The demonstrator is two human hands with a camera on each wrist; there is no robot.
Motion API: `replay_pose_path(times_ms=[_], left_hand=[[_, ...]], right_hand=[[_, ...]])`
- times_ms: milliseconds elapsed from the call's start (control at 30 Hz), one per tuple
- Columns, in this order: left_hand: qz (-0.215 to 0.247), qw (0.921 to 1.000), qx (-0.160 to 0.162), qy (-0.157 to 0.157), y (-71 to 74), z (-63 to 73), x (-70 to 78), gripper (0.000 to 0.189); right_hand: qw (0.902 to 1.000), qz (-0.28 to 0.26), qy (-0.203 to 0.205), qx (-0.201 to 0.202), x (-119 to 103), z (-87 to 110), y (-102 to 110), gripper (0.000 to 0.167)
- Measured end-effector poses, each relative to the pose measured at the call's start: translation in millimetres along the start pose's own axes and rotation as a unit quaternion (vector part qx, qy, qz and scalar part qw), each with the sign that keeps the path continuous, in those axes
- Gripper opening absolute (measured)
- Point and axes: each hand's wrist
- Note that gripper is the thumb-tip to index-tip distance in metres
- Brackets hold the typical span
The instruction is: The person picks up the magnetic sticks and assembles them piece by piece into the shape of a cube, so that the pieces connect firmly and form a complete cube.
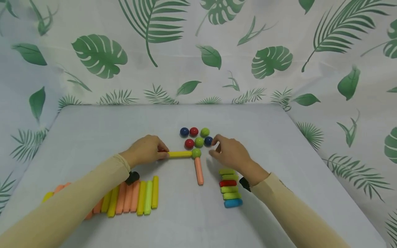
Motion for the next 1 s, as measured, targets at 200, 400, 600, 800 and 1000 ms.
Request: replay_pose_path(times_ms=[200, 400, 600, 800, 1000], left_hand=[[-0.003, 1.0, -0.002, -0.002, 0.1, 5.2, -2.8, 0.02], [-0.028, 0.9996, 0.003, 0.007, 1.8, 8.8, -3.8, 0.02], [-0.073, 0.9971, 0.005, -0.021, -0.5, 2.6, 3.8, 0.03], [-0.084, 0.9962, -0.002, -0.024, 2.4, -0.6, 6.5, 0.025], [-0.074, 0.9969, -0.013, -0.021, 3.9, 0.0, 2.6, 0.026]], right_hand=[[0.9982, 0.056, -0.017, -0.01, 7, -30.1, 1, 0.05], [0.9944, 0.104, -0.013, -0.013, 7, -38.5, -9, 0.041], [0.9927, 0.12, 0.011, 0.001, 5, 5.2, -10, 0.038], [0.9894, 0.101, 0.104, 0.007, -4, 57.1, -25, 0.032], [0.9824, 0.084, 0.162, 0.039, -12, 68.2, -37, 0.033]])
Point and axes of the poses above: each hand's wrist, its own z-axis away from the middle knuckle, its own y-axis out of the back of the hand, x = y × z, and after that the axes turned 1 degree about -x, right-handed
